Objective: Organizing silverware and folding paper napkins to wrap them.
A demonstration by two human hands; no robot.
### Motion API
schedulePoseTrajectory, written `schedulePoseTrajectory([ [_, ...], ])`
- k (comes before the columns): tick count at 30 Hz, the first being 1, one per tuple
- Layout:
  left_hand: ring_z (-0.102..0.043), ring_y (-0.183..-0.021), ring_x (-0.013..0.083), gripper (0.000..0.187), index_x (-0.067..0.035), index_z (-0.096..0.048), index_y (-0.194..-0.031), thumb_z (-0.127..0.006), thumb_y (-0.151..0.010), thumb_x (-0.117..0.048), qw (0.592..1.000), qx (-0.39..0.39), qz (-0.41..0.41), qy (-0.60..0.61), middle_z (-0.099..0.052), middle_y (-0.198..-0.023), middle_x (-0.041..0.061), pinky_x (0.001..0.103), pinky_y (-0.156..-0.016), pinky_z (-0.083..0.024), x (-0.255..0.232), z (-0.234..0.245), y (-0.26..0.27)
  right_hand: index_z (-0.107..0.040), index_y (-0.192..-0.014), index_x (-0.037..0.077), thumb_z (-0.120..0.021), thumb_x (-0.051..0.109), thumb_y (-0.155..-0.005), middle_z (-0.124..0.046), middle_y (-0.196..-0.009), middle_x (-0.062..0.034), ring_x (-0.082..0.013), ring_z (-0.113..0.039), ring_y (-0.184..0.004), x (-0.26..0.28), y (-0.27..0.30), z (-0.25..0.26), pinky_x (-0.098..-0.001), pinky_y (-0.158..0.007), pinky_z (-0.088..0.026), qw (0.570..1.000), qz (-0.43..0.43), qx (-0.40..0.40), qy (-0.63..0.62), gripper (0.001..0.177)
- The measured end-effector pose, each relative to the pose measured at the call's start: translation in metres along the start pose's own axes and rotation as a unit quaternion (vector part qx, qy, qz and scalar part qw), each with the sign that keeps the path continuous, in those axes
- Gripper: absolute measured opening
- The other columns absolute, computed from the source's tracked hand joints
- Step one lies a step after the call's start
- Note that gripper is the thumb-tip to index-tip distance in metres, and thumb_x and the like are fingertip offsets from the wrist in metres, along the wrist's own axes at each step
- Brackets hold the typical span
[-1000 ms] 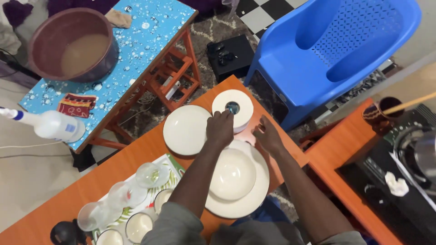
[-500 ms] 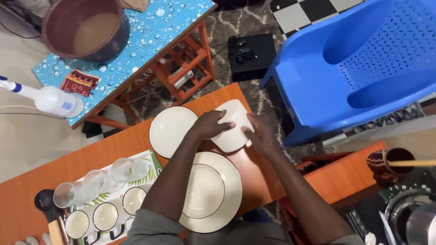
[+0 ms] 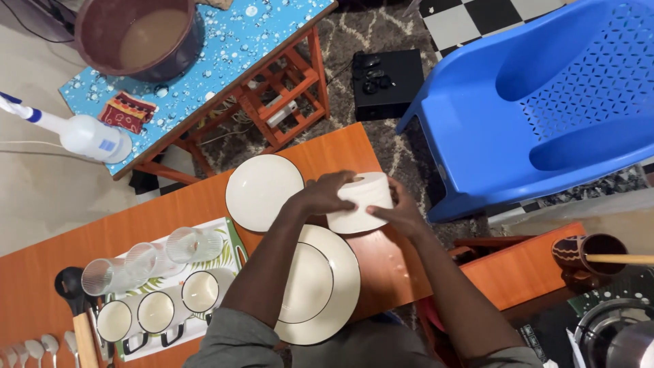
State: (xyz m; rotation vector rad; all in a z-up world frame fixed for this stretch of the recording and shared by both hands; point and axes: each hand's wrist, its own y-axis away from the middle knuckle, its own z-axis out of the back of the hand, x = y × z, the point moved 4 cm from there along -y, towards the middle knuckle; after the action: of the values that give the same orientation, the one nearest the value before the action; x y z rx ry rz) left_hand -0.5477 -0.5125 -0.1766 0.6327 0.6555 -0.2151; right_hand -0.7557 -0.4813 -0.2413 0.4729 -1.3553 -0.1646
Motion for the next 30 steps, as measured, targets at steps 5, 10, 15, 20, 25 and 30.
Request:
schedulePoseTrajectory([
  [5,-0.053,-0.134,0.0318,0.101,-0.014,-0.051,-0.149,-0.092,-0.059,-0.032,0.998,-0.012,-0.068,0.011,-0.056,-0.145,0.012,0.044,-0.11,-0.042,0.019,-0.005,0.004,-0.056,-0.13,-0.005,-0.092,0.02,-0.073,-0.071,-0.117,-0.0163,-0.0215,-0.07,-0.109,-0.035,-0.021,0.012,-0.035,-0.096,-0.059,0.988,0.07,0.005,-0.134,0.072],
  [10,-0.06,-0.129,0.0312,0.101,-0.009,-0.06,-0.143,-0.093,-0.053,-0.043,0.991,-0.051,-0.091,0.083,-0.065,-0.136,0.014,0.041,-0.108,-0.048,0.022,-0.005,0.001,-0.062,-0.124,-0.012,-0.09,0.012,-0.082,-0.067,-0.104,-0.0153,-0.0207,-0.063,-0.089,-0.029,-0.023,0.023,-0.0329,-0.077,-0.056,0.995,-0.004,-0.042,-0.088,0.056],
  [15,-0.055,-0.121,0.0367,0.096,-0.01,-0.069,-0.133,-0.094,-0.05,-0.05,0.988,-0.101,-0.091,-0.071,-0.071,-0.123,0.014,0.043,-0.105,-0.045,-0.002,0.006,0.01,-0.054,-0.134,0.004,-0.086,0.002,-0.076,-0.062,-0.1,-0.0048,-0.0156,-0.066,-0.088,-0.024,-0.023,0.023,-0.0318,-0.077,-0.06,0.978,0.024,-0.023,-0.205,0.066],
  [20,-0.056,-0.128,0.0343,0.102,-0.009,-0.062,-0.141,-0.091,-0.059,-0.065,0.986,-0.117,-0.077,-0.094,-0.067,-0.13,0.017,0.044,-0.11,-0.041,0.007,-0.003,-0.008,-0.064,-0.123,-0.004,-0.076,0.004,-0.083,-0.075,-0.108,-0.0157,-0.0248,-0.075,-0.095,-0.03,-0.02,0.028,-0.0377,-0.084,-0.064,0.951,-0.053,0.0,-0.303,0.043],
  [25,-0.055,-0.129,0.0342,0.113,-0.012,-0.052,-0.149,-0.093,-0.053,-0.056,0.986,-0.072,-0.112,-0.098,-0.062,-0.136,0.017,0.047,-0.109,-0.038,0.008,-0.005,-0.005,-0.064,-0.116,-0.001,-0.074,0.003,-0.089,-0.072,-0.11,-0.0186,-0.0269,-0.073,-0.099,-0.021,-0.006,0.061,-0.0412,-0.087,-0.064,0.956,-0.046,-0.07,-0.282,0.03],
  [30,-0.054,-0.137,0.0352,0.105,-0.009,-0.052,-0.15,-0.095,-0.061,-0.043,0.98,-0.065,-0.181,0.058,-0.058,-0.147,0.02,0.044,-0.112,-0.041,0.018,-0.014,-0.016,-0.061,-0.121,0.004,-0.074,0.013,-0.086,-0.072,-0.113,-0.0221,-0.0261,-0.077,-0.093,-0.005,-0.006,0.081,-0.0415,-0.08,-0.067,0.973,-0.006,-0.074,-0.22,0.039],
])
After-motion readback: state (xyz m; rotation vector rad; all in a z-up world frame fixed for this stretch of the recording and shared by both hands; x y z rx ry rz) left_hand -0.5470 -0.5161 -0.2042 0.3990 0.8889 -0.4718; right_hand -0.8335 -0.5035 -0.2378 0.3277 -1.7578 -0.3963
